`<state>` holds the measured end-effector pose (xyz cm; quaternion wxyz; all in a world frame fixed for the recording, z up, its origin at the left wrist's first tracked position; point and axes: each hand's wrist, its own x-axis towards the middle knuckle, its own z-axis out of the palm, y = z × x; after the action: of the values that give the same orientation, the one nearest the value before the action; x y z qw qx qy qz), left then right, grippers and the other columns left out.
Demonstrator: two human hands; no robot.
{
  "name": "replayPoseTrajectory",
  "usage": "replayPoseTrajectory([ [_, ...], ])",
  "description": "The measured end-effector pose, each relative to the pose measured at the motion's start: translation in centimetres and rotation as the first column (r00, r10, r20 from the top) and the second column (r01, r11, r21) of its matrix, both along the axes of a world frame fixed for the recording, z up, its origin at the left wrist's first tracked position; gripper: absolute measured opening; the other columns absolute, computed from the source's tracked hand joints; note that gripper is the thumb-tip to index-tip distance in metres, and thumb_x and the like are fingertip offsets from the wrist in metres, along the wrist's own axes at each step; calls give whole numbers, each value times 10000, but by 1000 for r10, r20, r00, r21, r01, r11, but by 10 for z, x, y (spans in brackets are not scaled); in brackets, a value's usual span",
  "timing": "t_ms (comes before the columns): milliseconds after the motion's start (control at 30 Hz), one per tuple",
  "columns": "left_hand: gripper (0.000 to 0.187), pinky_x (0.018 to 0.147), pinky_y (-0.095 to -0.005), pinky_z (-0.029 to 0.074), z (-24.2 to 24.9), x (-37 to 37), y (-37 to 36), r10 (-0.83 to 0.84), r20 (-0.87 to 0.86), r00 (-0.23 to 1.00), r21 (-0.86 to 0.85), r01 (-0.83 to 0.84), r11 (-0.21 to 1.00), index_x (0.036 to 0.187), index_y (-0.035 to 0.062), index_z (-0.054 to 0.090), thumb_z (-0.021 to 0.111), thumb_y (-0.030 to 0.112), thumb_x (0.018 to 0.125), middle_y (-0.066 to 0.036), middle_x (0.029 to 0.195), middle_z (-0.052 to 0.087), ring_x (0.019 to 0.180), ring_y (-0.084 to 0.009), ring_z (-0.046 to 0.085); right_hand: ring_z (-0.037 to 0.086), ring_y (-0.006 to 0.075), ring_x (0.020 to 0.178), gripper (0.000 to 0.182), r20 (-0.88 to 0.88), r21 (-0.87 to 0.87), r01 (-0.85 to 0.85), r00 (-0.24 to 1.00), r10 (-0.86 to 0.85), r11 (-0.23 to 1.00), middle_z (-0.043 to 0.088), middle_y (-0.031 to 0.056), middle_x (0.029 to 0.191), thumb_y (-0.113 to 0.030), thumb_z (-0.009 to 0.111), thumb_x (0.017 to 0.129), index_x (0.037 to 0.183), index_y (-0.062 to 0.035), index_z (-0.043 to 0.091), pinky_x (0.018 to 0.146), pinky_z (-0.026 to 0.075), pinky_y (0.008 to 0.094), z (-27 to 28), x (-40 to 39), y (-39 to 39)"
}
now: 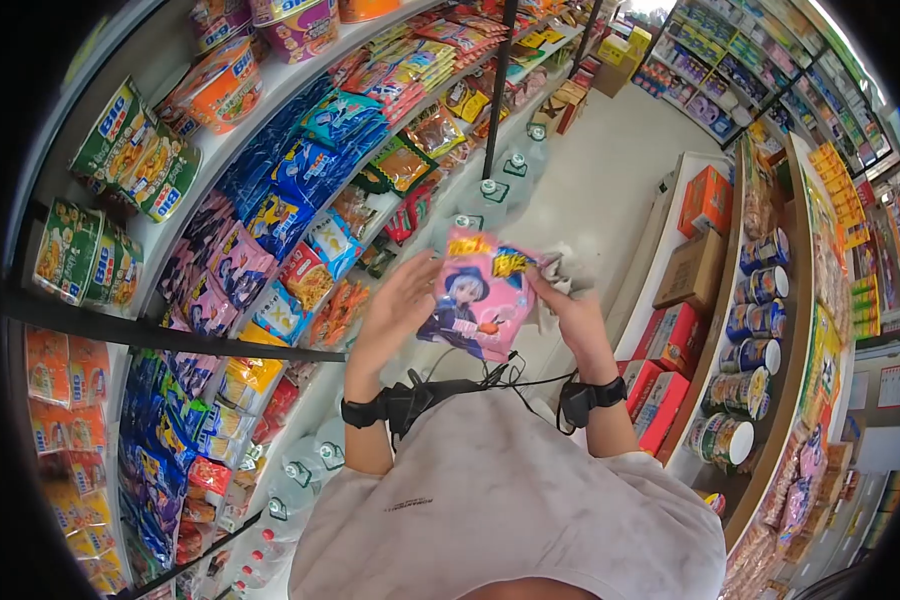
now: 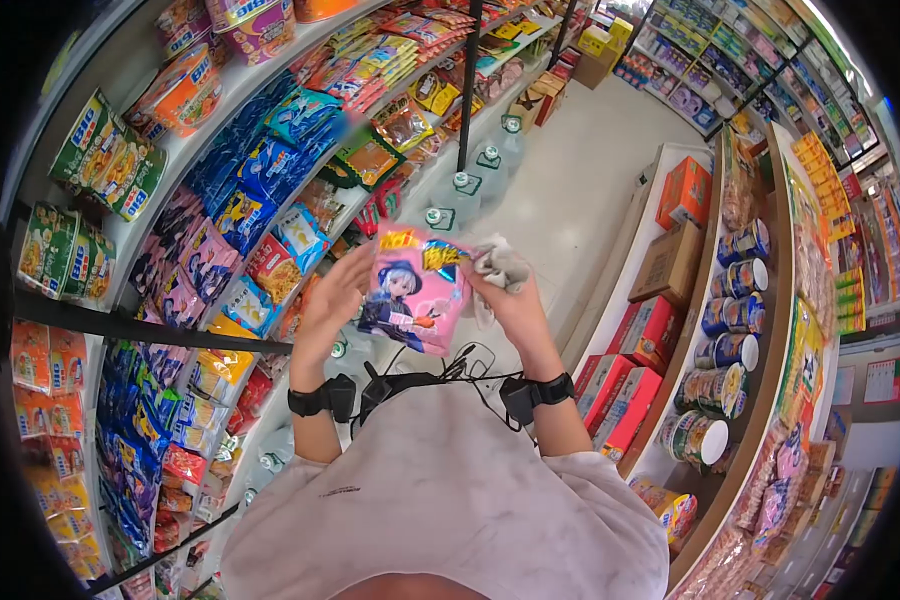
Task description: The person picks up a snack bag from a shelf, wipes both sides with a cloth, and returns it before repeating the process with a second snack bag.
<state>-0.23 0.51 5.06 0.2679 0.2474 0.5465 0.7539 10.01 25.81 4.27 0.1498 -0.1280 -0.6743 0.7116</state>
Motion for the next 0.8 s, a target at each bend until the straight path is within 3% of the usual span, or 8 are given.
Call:
replayPoseTrajectory([
  [100, 447, 963, -280, 453, -5, 6, 26, 16, 19, 1000, -68, -15, 998, 1356, -34, 516, 642, 173, 980, -86, 1249, 613, 1125, -127, 576, 569, 57, 783, 171, 62, 152, -132, 990, 123, 980, 633, -29, 868, -148, 717, 912, 1036, -52, 648, 685, 477, 249, 14, 12, 2],
  [167, 273, 773, -205, 496, -3, 14, 42, 103, 74, 992, -153, -91, 984, 1184, -32, 647, 612, 173, 1008, 5, 1010, 677, 884, -30, 608, 567, 57, 800, 157, 85, -60, -94, 991, 99, 994, 636, -25, 886, -160, 707, 917, 1021, -53, 654, 702, 473, 247, 17, 15, 0],
  [267, 238, 752, -194, 494, -4, 19, 53, 131, 92, 987, -161, -115, 980, 1154, -15, 664, 615, 163, 1004, 19, 954, 678, 848, -31, 616, 565, 63, 835, 187, 103, -181, 16, 995, 3, 983, 638, -19, 909, -195, 699, 922, 1041, -60, 649, 729, 467, 246, 16, 20, 4],
  [433, 384, 897, -248, 484, -14, 42, 75, 17, 286, 958, 8, -20, 1000, 1336, 13, 546, 584, 236, 1025, -16, 1190, 625, 1034, -68, 596, 578, 87, 921, 230, 26, -415, 157, 987, -161, 896, 635, -12, 1005, -240, 677, 947, 1096, -70, 641, 795, 466, 261, 6, 23, 14],
  [533, 437, 944, -264, 462, -12, 49, 93, 62, 449, 891, 42, -90, 995, 1381, 9, 499, 561, 271, 1036, -29, 1257, 591, 1085, -78, 577, 589, 96, 942, 226, 9, -507, 294, 942, -336, 810, 630, -9, 1056, -243, 652, 968, 1102, -61, 646, 810, 467, 269, 18, 20, 9],
  [600, 430, 923, -278, 496, -5, 47, 98, 142, 414, 899, 29, -169, 985, 1376, 10, 486, 538, 280, 1045, -50, 1262, 592, 1084, -102, 606, 592, 96, 942, 219, 13, -525, 431, 866, -500, 734, 628, -6, 1082, -231, 635, 979, 1104, -53, 650, 815, 469, 269, 6, 15, 22],
  [700, 404, 911, -296, 532, 13, 43, 100, 134, 415, 900, 111, -196, 974, 1355, 20, 491, 521, 283, 1050, -74, 1225, 618, 1098, -130, 629, 580, 94, 1015, 254, 91, -140, 507, 862, -499, 850, 641, 45, 1106, -213, 616, 995, 1169, -28, 631, 805, 496, 317, 33, 31, 25],
  [800, 405, 912, -278, 526, 7, 41, 109, 25, 478, 878, 199, -136, 971, 1345, 11, 502, 517, 291, 1051, -69, 1203, 628, 1097, -121, 626, 589, 263, 1138, 269, -241, 355, 434, 898, -368, 828, 607, 184, 1230, -121, 597, 967, 1183, 39, 591, 915, 486, 414, 11, 28, 9],
])
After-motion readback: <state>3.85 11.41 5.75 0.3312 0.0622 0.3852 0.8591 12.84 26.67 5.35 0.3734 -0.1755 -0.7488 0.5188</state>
